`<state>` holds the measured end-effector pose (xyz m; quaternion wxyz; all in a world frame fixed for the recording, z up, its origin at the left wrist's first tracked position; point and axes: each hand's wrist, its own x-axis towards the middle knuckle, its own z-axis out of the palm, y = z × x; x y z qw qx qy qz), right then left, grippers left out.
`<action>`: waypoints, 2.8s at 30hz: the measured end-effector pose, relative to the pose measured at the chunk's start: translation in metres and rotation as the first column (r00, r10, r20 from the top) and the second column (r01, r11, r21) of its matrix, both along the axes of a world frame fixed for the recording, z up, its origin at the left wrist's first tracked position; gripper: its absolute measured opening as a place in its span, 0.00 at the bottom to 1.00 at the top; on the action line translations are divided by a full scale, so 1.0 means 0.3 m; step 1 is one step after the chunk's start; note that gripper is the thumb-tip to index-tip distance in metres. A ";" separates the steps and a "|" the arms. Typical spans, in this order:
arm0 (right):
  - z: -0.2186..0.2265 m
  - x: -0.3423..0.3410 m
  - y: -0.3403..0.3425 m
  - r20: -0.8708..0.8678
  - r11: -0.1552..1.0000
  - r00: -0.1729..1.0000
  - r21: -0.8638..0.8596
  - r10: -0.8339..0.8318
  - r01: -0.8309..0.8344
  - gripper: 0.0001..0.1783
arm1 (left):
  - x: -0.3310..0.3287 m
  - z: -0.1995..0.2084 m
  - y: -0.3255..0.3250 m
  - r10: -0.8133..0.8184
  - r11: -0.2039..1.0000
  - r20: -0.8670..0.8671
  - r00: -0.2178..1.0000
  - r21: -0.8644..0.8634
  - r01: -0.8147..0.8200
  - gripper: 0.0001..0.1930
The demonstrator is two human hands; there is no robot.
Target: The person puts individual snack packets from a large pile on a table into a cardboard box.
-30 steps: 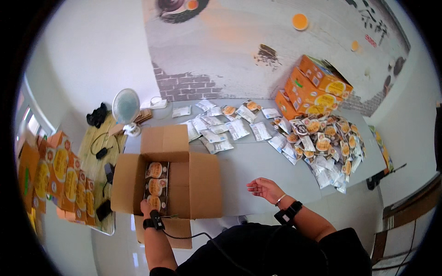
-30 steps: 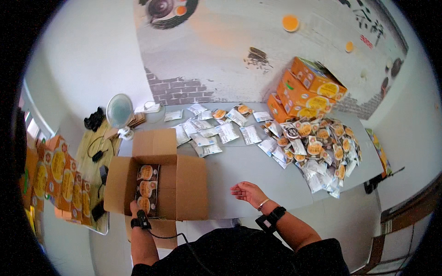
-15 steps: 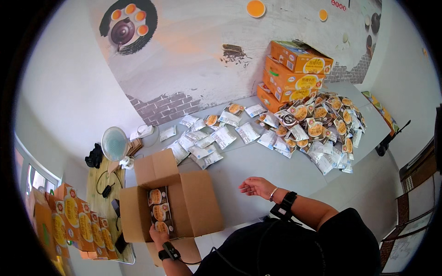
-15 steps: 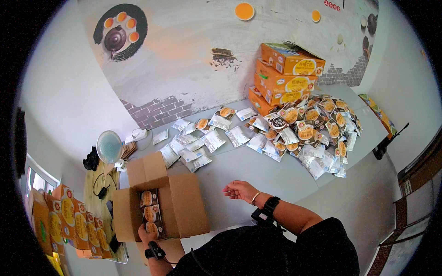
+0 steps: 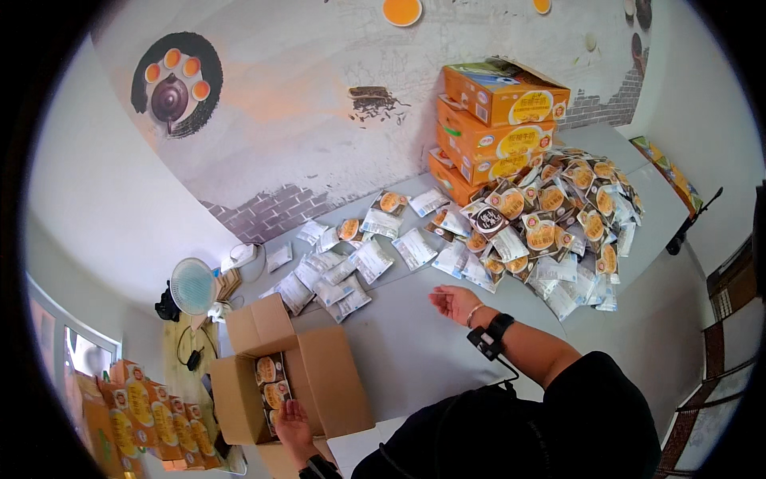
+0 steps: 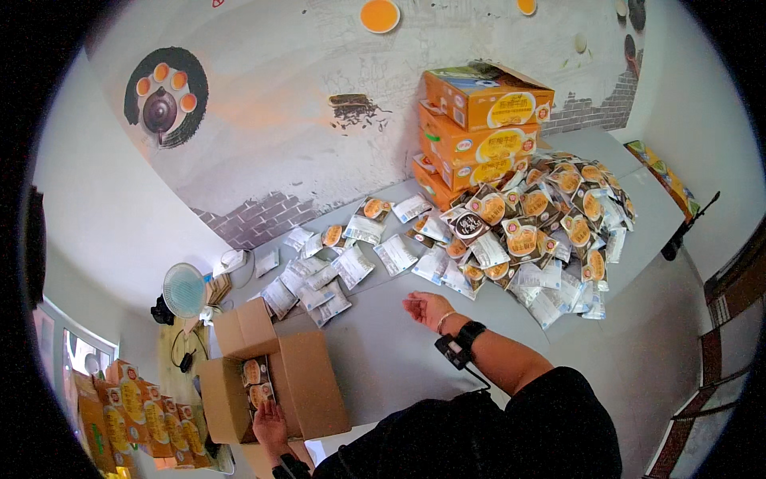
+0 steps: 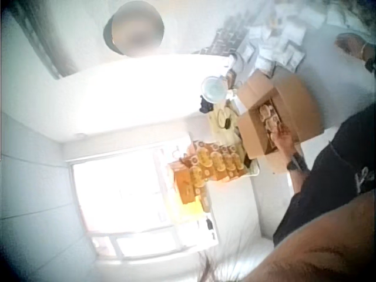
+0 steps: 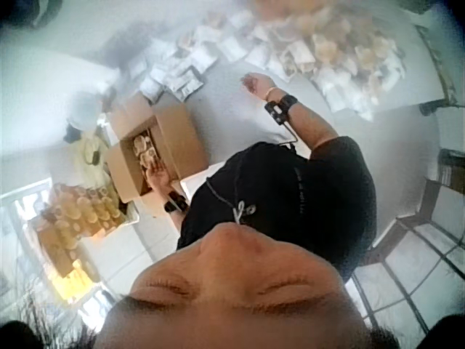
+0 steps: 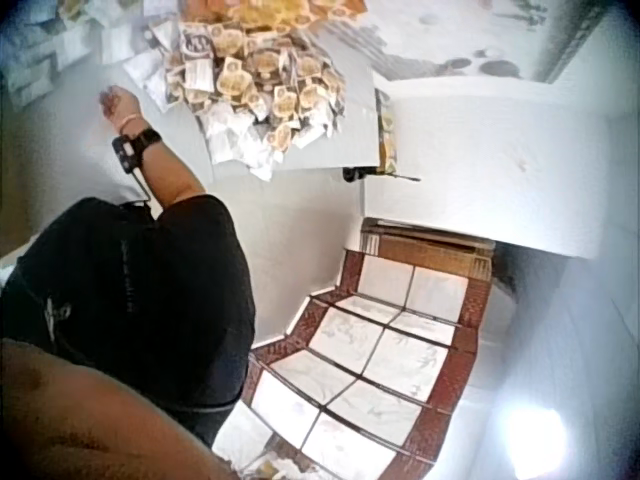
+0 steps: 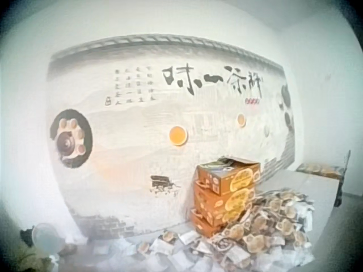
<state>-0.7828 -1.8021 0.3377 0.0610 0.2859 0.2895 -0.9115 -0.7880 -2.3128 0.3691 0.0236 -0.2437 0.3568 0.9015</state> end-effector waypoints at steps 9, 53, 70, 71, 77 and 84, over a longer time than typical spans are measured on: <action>-0.138 -0.248 0.278 0.175 0.940 0.944 -0.152 -0.279 0.306 0.10 | 0.140 0.114 0.164 0.045 0.998 0.041 0.998 0.032 -0.047 0.13; -0.200 -0.226 0.182 -0.041 0.951 0.959 -0.142 -0.282 0.274 0.07 | 0.223 0.106 0.277 -0.047 0.999 0.078 0.996 0.023 0.045 0.09; 0.237 0.166 -0.250 -0.148 0.825 0.848 0.365 0.508 -0.431 0.11 | 0.057 0.126 0.461 -0.608 0.736 -0.148 0.780 0.263 0.624 0.17; 0.238 0.176 -0.269 -0.138 0.802 0.833 0.392 0.536 -0.451 0.11 | 0.055 0.144 0.487 -0.637 0.705 -0.160 0.754 0.275 0.653 0.18; 0.334 0.214 -0.411 -0.107 0.577 0.667 0.613 0.737 -0.540 0.12 | 0.084 0.140 0.525 -0.638 0.667 -0.252 0.728 0.292 0.686 0.20; 0.345 0.220 -0.495 -0.082 0.480 0.631 0.725 0.771 -0.493 0.13 | 0.121 0.145 0.547 -0.594 0.742 -0.334 0.732 0.123 0.659 0.23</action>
